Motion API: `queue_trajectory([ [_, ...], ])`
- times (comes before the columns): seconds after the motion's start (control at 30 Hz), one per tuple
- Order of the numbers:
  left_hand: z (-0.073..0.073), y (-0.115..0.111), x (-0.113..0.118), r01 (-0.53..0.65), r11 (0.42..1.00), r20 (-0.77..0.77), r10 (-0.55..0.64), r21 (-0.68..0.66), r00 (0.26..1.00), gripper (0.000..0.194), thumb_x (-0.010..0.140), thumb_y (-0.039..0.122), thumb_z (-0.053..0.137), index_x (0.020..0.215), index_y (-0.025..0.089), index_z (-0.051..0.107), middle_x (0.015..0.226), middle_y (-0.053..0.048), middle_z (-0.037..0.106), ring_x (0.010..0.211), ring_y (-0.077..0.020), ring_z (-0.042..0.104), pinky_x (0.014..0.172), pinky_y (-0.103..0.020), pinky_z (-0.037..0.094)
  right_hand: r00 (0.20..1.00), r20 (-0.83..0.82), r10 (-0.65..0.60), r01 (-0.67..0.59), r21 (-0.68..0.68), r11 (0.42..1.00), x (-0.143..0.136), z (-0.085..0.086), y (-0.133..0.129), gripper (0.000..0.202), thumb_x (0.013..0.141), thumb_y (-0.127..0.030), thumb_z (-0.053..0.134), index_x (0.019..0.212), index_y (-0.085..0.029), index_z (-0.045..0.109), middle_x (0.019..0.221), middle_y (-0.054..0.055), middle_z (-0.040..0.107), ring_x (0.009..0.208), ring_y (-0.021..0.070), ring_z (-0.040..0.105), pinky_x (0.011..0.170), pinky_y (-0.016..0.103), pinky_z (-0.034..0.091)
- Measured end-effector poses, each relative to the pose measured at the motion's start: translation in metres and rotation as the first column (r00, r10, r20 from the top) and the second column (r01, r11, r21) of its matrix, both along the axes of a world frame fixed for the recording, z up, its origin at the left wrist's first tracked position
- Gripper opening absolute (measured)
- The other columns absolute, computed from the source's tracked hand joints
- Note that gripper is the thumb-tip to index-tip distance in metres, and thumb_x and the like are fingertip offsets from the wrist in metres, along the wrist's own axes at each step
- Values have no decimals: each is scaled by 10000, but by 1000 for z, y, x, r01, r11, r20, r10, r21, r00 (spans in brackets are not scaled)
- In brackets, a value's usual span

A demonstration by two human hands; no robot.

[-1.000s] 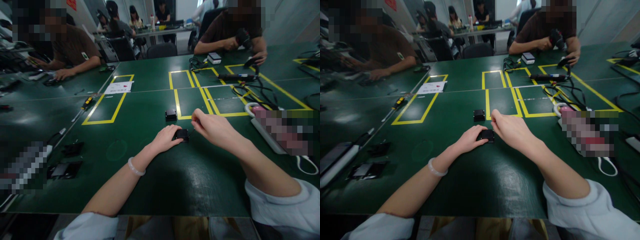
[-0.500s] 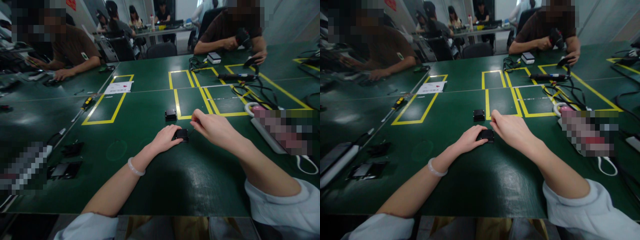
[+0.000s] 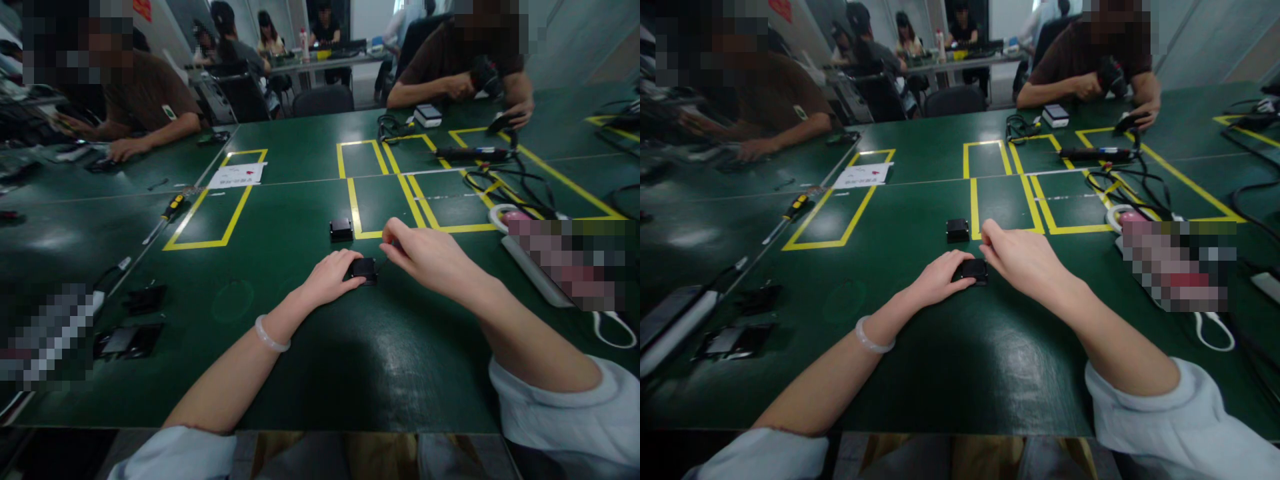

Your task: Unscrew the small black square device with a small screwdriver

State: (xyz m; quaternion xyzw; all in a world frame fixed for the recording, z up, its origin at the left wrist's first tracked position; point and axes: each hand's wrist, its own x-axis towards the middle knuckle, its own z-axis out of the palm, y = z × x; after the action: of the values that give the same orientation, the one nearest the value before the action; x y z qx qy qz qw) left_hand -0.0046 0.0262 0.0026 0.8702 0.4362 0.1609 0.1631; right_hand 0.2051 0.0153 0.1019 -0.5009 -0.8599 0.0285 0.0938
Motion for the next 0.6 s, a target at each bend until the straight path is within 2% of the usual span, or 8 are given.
queue_trajectory([
  [0.17,0,0,0,4,1000,17,-4,2,1000,373,874,421,582,1167,209,492,1104,-65,585,1006,-240,566,873,-384,470,1000,-29,3,-3,10,1000,0,0,-1,159,910,-292,397,1030,-207,457,788,13,649,638,175,569,542,272,263],
  [0.4,0,0,0,8,1000,15,-8,1,1000,375,877,423,577,1175,210,492,1086,-61,584,992,-236,565,858,-379,472,1000,-17,2,-2,-11,1000,0,1,-1,206,936,-401,396,1003,-215,453,753,4,635,642,181,573,534,268,258],
  [0.6,0,0,0,11,1000,14,-11,7,1000,369,881,427,571,1165,207,490,1091,-63,583,994,-237,565,858,-376,472,1000,-14,4,-5,-14,1000,1,0,0,157,928,-318,383,1016,-210,455,765,10,645,641,175,578,534,269,259],
])
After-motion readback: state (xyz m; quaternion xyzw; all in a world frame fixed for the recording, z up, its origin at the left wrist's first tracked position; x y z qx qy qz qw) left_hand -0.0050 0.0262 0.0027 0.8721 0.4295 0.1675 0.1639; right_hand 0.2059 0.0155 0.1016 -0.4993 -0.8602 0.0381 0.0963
